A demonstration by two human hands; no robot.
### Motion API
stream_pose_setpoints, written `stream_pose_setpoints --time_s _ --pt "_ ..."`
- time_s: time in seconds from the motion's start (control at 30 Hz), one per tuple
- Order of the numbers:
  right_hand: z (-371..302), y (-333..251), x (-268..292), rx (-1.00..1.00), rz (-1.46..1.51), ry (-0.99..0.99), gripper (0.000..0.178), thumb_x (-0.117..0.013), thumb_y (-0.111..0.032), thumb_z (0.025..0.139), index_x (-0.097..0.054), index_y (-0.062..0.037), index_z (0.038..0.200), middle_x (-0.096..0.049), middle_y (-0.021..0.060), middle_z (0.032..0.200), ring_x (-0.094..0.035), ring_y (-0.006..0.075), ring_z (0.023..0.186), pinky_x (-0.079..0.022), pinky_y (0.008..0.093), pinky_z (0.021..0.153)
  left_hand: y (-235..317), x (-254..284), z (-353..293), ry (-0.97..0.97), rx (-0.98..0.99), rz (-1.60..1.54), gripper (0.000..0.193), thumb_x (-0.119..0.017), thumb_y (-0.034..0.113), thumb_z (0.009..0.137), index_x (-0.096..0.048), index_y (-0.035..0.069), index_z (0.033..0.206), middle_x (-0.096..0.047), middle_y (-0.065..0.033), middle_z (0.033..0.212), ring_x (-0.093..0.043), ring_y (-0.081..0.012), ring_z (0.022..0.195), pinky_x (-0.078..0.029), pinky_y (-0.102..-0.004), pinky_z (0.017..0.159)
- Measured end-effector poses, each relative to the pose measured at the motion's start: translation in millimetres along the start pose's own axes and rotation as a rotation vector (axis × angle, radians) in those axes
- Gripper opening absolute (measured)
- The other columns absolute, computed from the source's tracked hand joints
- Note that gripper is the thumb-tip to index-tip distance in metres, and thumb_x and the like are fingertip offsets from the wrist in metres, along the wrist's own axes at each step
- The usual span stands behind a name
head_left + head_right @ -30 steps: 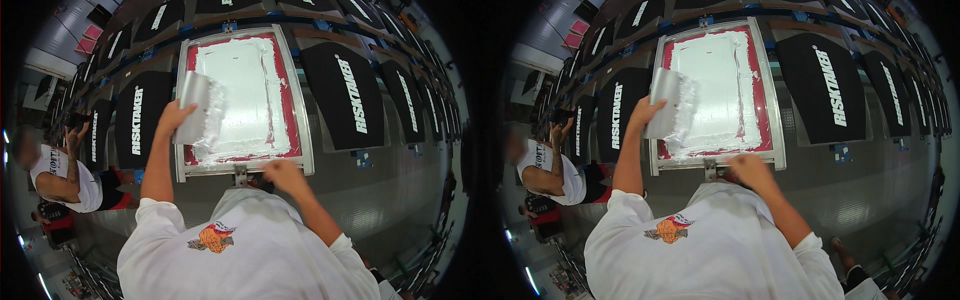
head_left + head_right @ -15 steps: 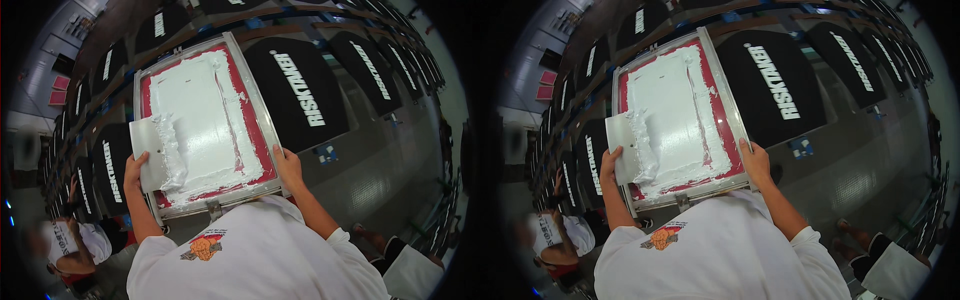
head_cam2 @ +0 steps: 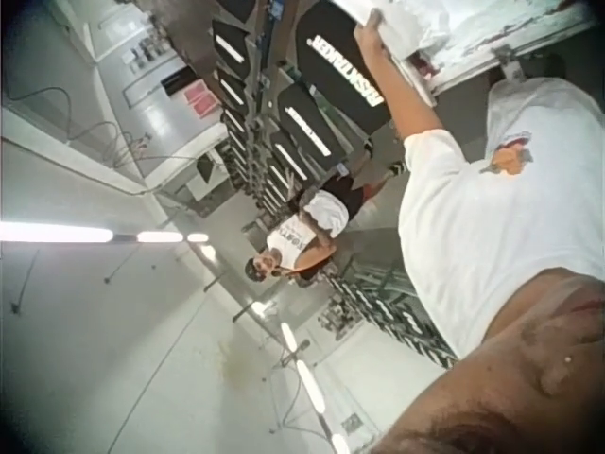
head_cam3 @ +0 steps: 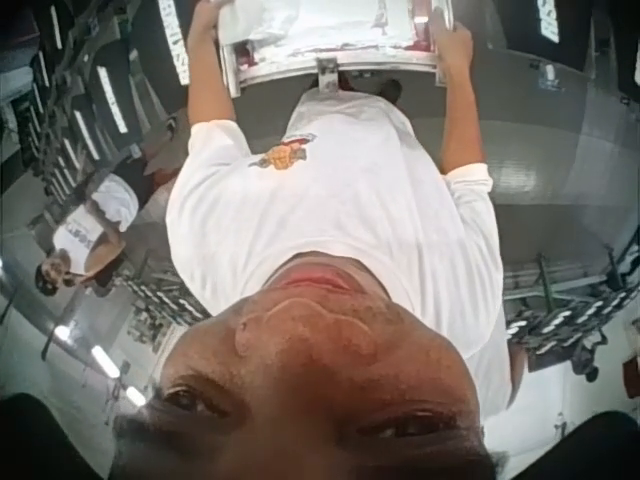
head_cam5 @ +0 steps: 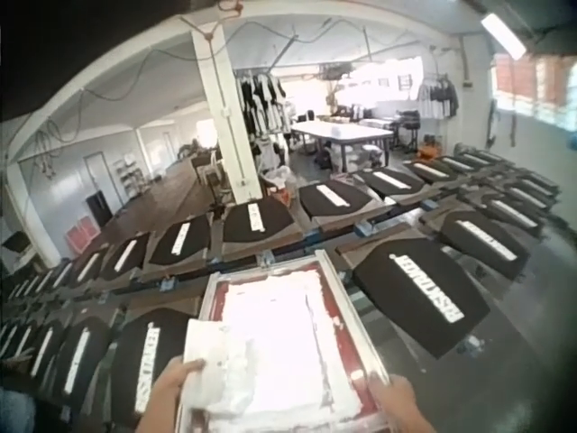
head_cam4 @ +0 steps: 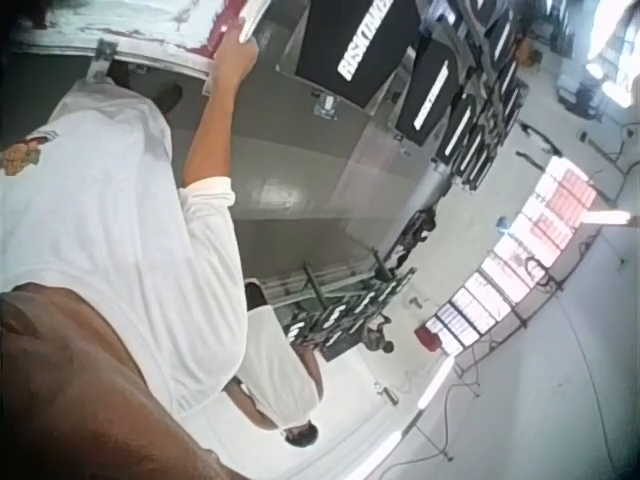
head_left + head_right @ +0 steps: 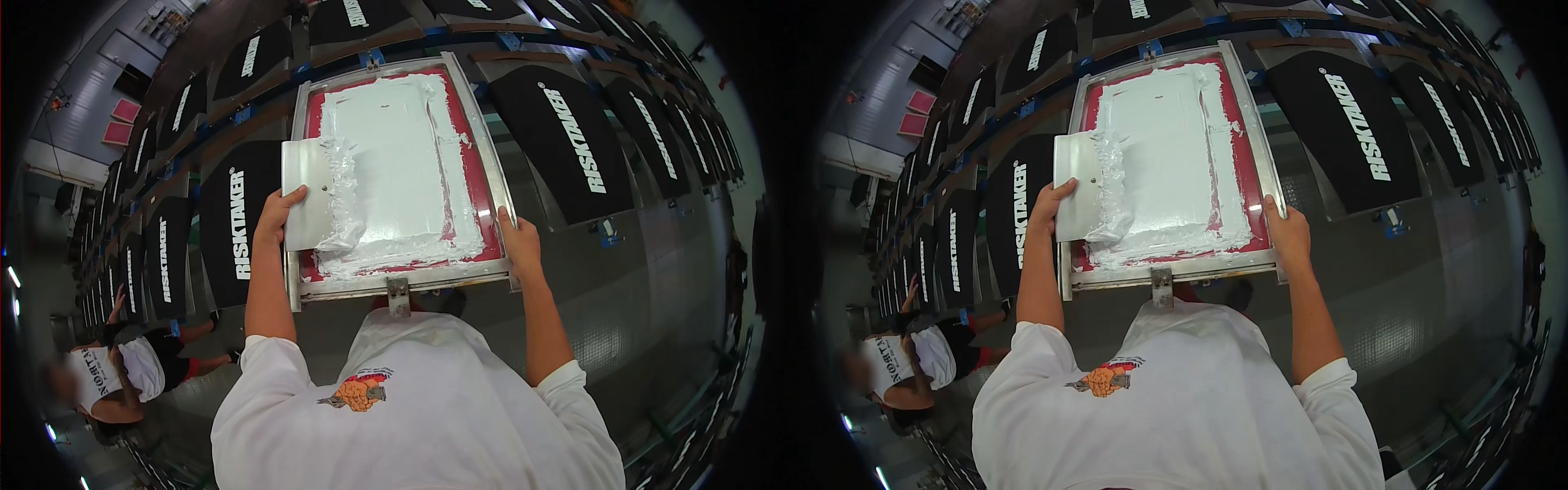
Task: Applying white ink to black t-shirts using a screen printing press and a squeegee.
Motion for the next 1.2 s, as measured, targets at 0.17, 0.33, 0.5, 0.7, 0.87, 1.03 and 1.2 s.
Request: stream_pose_setpoints --time_s 0.17,0.33,0.5,0.7,0.87,1.03,1.2 --pt "26.1 1.5 0.4 0.004 -0.008 -0.069 0.063 -0.058 -0.056 0.083 -0.065 0.0059 0.096 -0.067 0.019 0.086 -0.064 0.0241 0.083 -0.048 0.036 0.076 -12.0 -5.1 4.3 0.052 -0.016 -0.03 0.041 -0.071 0.021 0.082 -0.057 -0.005 0.11 -0.066 -0.0128 0.094 -0.066 -0.0219 0.078 -0.054 -0.0354 0.071" --pt "50.1 11.8 1.6 0.061 -0.089 -0.07 0.062 -0.057 -0.054 0.084 -0.064 0.0054 0.103 -0.067 0.0216 0.093 -0.064 0.0306 0.088 -0.048 0.0371 0.08 -34.5 -15.7 15.6 0.116 -0.056 -0.088 0.044 -0.072 0.019 0.081 -0.056 -0.004 0.115 -0.066 -0.0137 0.098 -0.065 -0.0217 0.078 -0.053 -0.0337 0.07" --pt "-12.4 -24.9 10.3 0.75 -0.482 0.296 0.048 -0.058 -0.038 0.088 -0.06 0.0031 0.113 -0.064 0.0193 0.082 -0.062 0.0333 0.08 -0.048 0.0383 0.081 29.8 -26.1 36.7 0.087 -0.194 0.29 0.042 -0.076 0.019 0.075 -0.062 -0.006 0.106 -0.068 -0.0138 0.091 -0.066 -0.0211 0.075 -0.053 -0.0337 0.069" --pt "-114.9 31.9 -77.8 -0.023 -0.164 -0.81 0.032 -0.066 -0.031 0.082 -0.064 0.0012 0.088 -0.065 0.0152 0.077 -0.061 0.0208 0.071 -0.047 0.0354 0.066 159.1 -137.5 127.0 0.03 -0.716 1.332 0.038 -0.072 0.028 0.073 -0.065 0.012 0.107 -0.068 -0.013 0.096 -0.065 -0.0288 0.088 -0.052 -0.0385 0.075" --pt "-127.3 26.1 -94.7 -0.048 -0.283 -0.818 0.03 -0.067 -0.026 0.082 -0.063 0.0018 0.094 -0.063 0.0151 0.071 -0.06 0.0243 0.066 -0.046 0.0343 0.065 68.6 -154.8 158.7 0.196 -1.124 1.321 0.041 -0.062 0.004 0.069 -0.063 0.017 0.109 -0.064 -0.0098 0.085 -0.062 -0.0312 0.085 -0.053 -0.0402 0.069" --pt "-128.5 20.5 -92.1 0.016 -0.256 -0.736 0.022 -0.061 -0.021 0.085 -0.064 -0.0002 0.092 -0.064 0.0119 0.071 -0.061 0.0207 0.065 -0.046 0.0332 0.065 71.6 -139.6 69.3 -0.073 -0.986 1.247 0.039 -0.063 0.004 0.068 -0.065 0.013 0.105 -0.066 -0.0121 0.083 -0.064 -0.0307 0.079 -0.051 -0.0396 0.068" --pt "-128.2 60.2 -103.8 -0.025 0.091 -0.635 0.02 -0.057 -0.016 0.086 -0.064 0.0 0.095 -0.066 0.0085 0.071 -0.062 0.0136 0.065 -0.048 0.0294 0.064 70.4 -138.6 -43.3 -0.197 -0.833 1.181 0.037 -0.061 0.004 0.068 -0.066 0.011 0.104 -0.066 -0.0147 0.085 -0.063 -0.0331 0.078 -0.05 -0.0407 0.069"
Point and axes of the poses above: each hand's wrist, its own z-axis towards the middle knuckle, its own x-axis out of the back of the hand, y = z × x, the point moved 4 cm from there along z, towards the middle knuckle
